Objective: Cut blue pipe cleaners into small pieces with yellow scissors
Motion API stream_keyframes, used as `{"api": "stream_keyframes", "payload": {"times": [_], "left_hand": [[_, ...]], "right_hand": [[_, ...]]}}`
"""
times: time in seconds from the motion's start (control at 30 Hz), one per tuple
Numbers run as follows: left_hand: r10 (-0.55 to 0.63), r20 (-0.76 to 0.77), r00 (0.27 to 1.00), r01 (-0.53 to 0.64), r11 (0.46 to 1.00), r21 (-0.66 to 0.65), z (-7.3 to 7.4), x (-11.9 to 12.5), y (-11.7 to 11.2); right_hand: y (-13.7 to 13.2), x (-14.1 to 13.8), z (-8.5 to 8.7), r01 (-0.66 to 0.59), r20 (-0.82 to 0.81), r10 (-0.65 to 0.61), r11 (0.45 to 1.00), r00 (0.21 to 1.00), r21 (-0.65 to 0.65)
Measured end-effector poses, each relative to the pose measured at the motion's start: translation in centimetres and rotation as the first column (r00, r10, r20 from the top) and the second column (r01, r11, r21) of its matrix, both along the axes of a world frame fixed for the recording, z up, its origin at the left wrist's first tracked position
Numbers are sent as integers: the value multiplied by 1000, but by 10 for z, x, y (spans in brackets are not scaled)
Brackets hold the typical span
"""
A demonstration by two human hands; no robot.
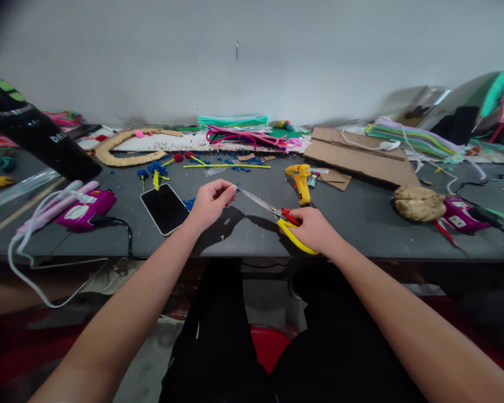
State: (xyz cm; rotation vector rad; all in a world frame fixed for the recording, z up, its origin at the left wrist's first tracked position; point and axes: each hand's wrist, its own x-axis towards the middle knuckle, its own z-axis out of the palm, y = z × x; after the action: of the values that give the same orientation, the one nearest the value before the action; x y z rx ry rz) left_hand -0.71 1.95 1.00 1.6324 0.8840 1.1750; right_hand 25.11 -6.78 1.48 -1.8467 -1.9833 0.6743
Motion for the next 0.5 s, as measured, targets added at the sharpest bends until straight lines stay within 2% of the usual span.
{"api": "stream_keyframes", "payload": {"times": [0.5], "left_hand": [[6,0,1000,-6,1000,16,-2,0,1]], "right_hand": [[2,1,-1,-11,-5,11,1000,1000,4]]}}
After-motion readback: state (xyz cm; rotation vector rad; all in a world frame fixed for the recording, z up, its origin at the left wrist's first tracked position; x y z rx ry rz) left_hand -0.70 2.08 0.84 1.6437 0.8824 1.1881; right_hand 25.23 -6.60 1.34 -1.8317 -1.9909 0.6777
